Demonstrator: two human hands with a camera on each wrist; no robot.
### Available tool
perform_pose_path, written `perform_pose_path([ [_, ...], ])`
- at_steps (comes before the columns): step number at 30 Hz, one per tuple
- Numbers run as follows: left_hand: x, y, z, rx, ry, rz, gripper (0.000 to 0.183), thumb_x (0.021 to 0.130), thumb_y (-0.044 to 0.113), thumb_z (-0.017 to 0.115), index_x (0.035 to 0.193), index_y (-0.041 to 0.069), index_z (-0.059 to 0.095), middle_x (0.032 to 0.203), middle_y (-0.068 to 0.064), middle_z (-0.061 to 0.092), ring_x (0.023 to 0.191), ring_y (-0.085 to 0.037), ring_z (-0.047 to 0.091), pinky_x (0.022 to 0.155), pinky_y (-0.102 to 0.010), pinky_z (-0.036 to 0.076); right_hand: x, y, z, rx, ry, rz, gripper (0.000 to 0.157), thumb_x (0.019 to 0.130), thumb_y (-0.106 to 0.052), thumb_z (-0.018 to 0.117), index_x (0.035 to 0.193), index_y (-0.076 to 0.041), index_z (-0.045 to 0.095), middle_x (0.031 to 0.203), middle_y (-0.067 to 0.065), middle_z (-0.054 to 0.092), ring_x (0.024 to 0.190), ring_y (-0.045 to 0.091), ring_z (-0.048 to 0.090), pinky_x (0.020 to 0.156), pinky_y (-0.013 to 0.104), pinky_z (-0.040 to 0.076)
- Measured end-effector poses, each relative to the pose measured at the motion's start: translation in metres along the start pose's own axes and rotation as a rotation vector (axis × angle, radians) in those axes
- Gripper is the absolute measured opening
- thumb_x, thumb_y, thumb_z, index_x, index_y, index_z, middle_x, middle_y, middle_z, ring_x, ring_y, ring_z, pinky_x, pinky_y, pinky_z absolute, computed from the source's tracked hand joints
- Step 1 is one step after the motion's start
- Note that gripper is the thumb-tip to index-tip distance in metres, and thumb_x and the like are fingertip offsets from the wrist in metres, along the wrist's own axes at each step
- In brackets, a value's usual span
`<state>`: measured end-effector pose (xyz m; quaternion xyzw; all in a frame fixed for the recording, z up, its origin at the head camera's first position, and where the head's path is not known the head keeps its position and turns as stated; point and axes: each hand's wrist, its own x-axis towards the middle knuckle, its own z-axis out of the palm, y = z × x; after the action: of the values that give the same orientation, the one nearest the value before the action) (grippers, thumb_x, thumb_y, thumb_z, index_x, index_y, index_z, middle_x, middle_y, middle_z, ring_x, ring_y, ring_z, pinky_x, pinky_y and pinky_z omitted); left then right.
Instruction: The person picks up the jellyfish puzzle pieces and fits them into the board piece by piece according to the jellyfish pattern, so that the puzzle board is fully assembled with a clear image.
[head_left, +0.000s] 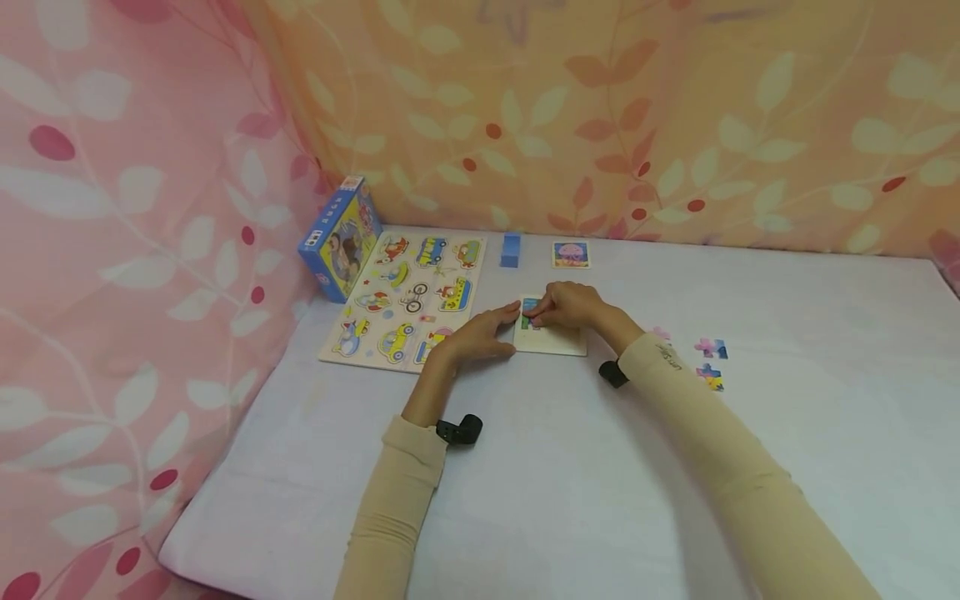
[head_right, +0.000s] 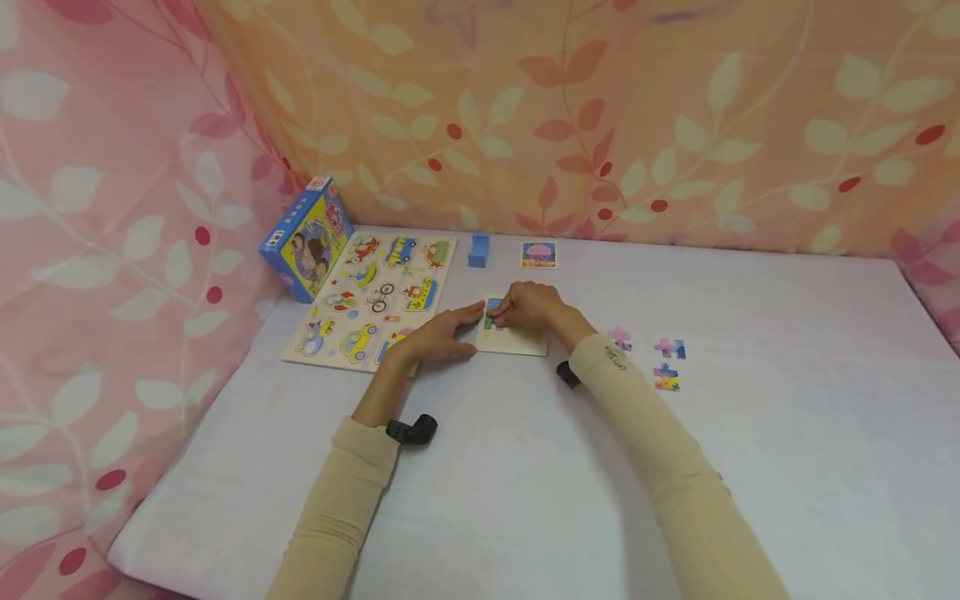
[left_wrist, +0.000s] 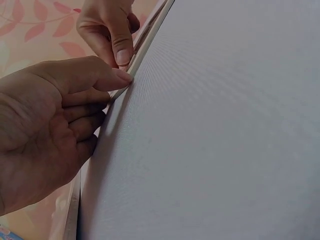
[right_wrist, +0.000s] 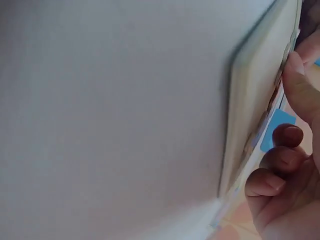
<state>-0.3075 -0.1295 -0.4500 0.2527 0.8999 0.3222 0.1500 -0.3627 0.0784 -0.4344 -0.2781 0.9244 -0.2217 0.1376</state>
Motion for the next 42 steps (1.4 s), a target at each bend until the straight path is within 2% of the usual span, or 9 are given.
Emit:
perform_pose_path([
  [5, 0.002, 0.002, 0.002, 0.005, -0.011, -0.005, 0.069, 0.082, 0.012, 0.065, 0.142, 0.003, 0.032, 0.153, -0.003, 0.021, 0.142, -0.018, 0.017, 0.116, -0.031, 0.015, -0.017, 0.014, -0.016, 0.057, 0.060, 0.022, 0.031, 0.082, -0.031, 0.067, 0.110, -0.019, 0.069, 0.084, 0.006, 0.058, 0.072, 0.017, 0.043, 0.059, 0.027, 0.030],
  [12, -0.001, 0.003, 0.003, 0.003, -0.002, -0.020, 0.073, 0.082, 0.014, 0.067, 0.143, 0.005, 0.029, 0.155, 0.000, 0.017, 0.143, -0.017, 0.014, 0.116, -0.031, 0.014, -0.069, 0.057, -0.053, -0.142, 0.114, 0.083, 0.033, 0.083, -0.031, 0.066, 0.112, -0.016, 0.068, 0.076, 0.004, 0.050, 0.073, 0.018, 0.043, 0.056, 0.028, 0.030],
  [17, -0.001, 0.000, 0.002, -0.002, -0.011, 0.011, 0.071, 0.082, 0.016, 0.067, 0.143, 0.005, 0.031, 0.155, -0.001, 0.017, 0.143, -0.019, 0.014, 0.116, -0.034, 0.015, -0.111, 0.085, -0.058, -0.132, 0.135, 0.153, 0.033, 0.080, -0.029, 0.068, 0.110, -0.015, 0.069, 0.074, 0.004, 0.048, 0.070, 0.018, 0.042, 0.054, 0.028, 0.029],
  [21, -0.002, 0.000, 0.001, 0.006, -0.015, 0.022, 0.068, 0.083, 0.016, 0.066, 0.142, 0.005, 0.033, 0.154, -0.002, 0.020, 0.142, -0.021, 0.017, 0.116, -0.036, 0.017, -0.131, 0.096, -0.053, -0.142, 0.063, 0.163, 0.041, 0.079, -0.037, 0.069, 0.115, -0.017, 0.067, 0.079, 0.003, 0.049, 0.071, 0.016, 0.043, 0.056, 0.027, 0.029],
  [24, -0.002, 0.001, 0.001, 0.005, -0.023, 0.036, 0.066, 0.083, 0.016, 0.066, 0.141, 0.004, 0.035, 0.153, -0.002, 0.022, 0.142, -0.023, 0.018, 0.116, -0.038, 0.016, -0.140, 0.099, -0.049, -0.155, 0.020, 0.158, 0.050, 0.076, -0.044, 0.070, 0.119, -0.019, 0.064, 0.082, 0.002, 0.048, 0.072, 0.015, 0.043, 0.056, 0.026, 0.029],
  [28, -0.001, 0.003, 0.002, -0.002, -0.030, 0.017, 0.066, 0.083, 0.017, 0.066, 0.141, 0.007, 0.036, 0.153, 0.001, 0.021, 0.142, -0.022, 0.017, 0.116, -0.037, 0.017, -0.147, 0.102, -0.048, -0.187, 0.047, 0.141, 0.055, 0.073, -0.047, 0.072, 0.119, -0.019, 0.064, 0.084, 0.003, 0.049, 0.073, 0.015, 0.044, 0.057, 0.025, 0.031],
  [34, -0.001, 0.003, 0.003, -0.003, -0.026, -0.010, 0.065, 0.083, 0.018, 0.066, 0.140, 0.009, 0.036, 0.153, 0.004, 0.021, 0.142, -0.020, 0.017, 0.116, -0.037, 0.016, -0.149, 0.104, -0.047, -0.208, 0.082, 0.147, 0.045, 0.072, -0.040, 0.074, 0.109, -0.015, 0.067, 0.083, 0.002, 0.051, 0.075, 0.017, 0.044, 0.058, 0.026, 0.031],
  [38, -0.001, 0.002, 0.003, 0.001, -0.025, -0.003, 0.065, 0.084, 0.018, 0.066, 0.141, 0.008, 0.036, 0.153, 0.003, 0.020, 0.142, -0.021, 0.016, 0.116, -0.038, 0.015, -0.148, 0.104, -0.043, -0.211, 0.091, 0.138, 0.040, 0.073, -0.039, 0.074, 0.102, -0.014, 0.066, 0.092, 0.001, 0.058, 0.079, 0.016, 0.047, 0.064, 0.027, 0.035],
  [42, -0.001, 0.003, 0.003, 0.004, -0.025, 0.015, 0.065, 0.084, 0.018, 0.066, 0.141, 0.007, 0.035, 0.153, 0.001, 0.020, 0.142, -0.021, 0.016, 0.117, -0.037, 0.014, -0.145, 0.101, -0.042, -0.224, 0.101, 0.120, 0.029, 0.075, -0.032, 0.073, 0.096, -0.014, 0.066, 0.085, 0.000, 0.055, 0.077, 0.016, 0.047, 0.064, 0.027, 0.035],
])
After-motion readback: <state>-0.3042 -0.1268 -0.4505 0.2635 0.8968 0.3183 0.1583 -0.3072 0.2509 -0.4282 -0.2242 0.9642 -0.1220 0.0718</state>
